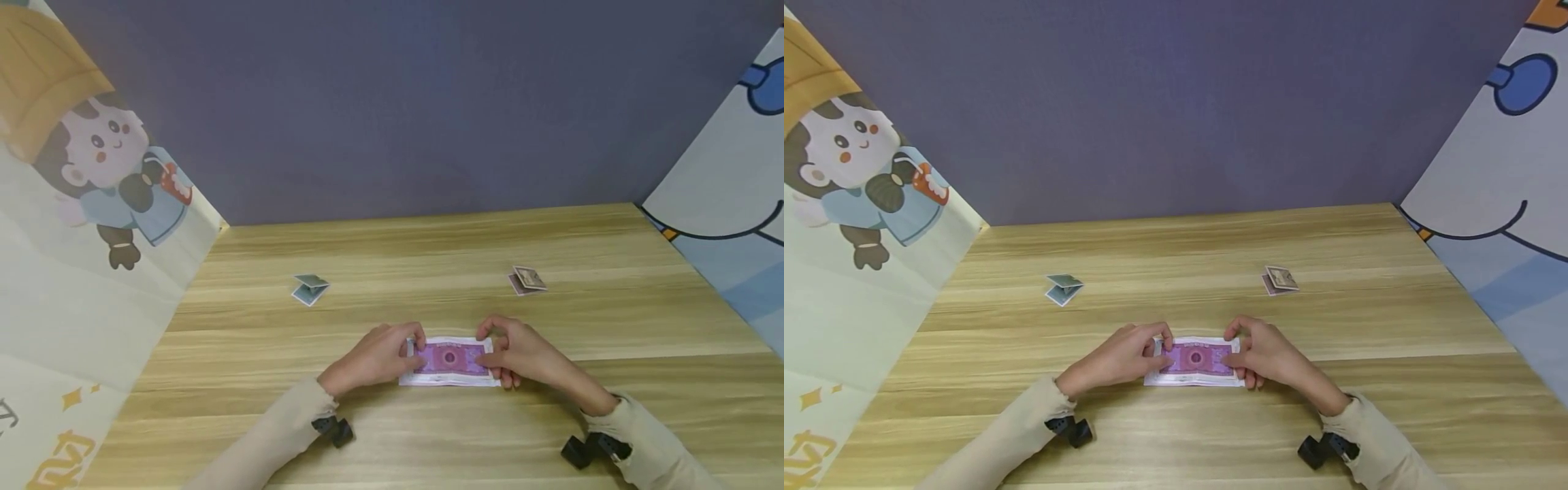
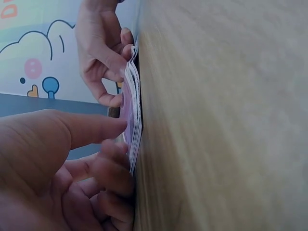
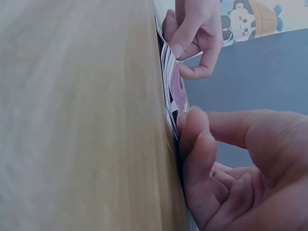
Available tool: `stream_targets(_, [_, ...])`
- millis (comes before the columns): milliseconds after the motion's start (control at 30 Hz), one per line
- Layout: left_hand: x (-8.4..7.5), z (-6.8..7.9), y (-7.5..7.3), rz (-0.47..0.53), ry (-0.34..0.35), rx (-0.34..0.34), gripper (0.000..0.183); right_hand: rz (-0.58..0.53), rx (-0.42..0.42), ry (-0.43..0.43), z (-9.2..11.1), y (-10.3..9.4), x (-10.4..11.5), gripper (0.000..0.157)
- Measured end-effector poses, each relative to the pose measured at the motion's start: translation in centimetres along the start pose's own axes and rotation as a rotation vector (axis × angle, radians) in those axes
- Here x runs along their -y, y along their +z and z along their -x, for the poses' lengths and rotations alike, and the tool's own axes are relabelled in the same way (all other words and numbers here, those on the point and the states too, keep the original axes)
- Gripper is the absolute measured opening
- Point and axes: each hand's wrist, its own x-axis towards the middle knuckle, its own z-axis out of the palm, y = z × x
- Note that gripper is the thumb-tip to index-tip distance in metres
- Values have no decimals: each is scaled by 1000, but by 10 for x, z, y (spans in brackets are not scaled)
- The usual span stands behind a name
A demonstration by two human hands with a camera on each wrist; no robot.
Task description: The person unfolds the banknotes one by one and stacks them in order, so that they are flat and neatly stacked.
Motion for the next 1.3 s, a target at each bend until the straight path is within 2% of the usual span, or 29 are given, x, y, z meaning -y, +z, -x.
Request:
stream_targets(167, [-1,-1,2,45,13,-14,8,19,-10,6,0,0,0,37])
stream_targets(467, [-4,0,1,104,2,1,6,11,-8,6,1,0,1,39])
stream_targets(733, [-3,0,-1,112,2,13,7,-151,97,25,0,-8,1,43])
stream_targets(867, [-4,0,-4,120,18,26,5,-218,120,45,-1,-11,1,45])
stream_targets(1067, [-6,3,-11,123,27,26,7,-237,133,16,-1,-11,3,44])
stream_targets(1300, [-11,3,-22,129,43,-26,11,-229,114,-14,0,-18,5,41])
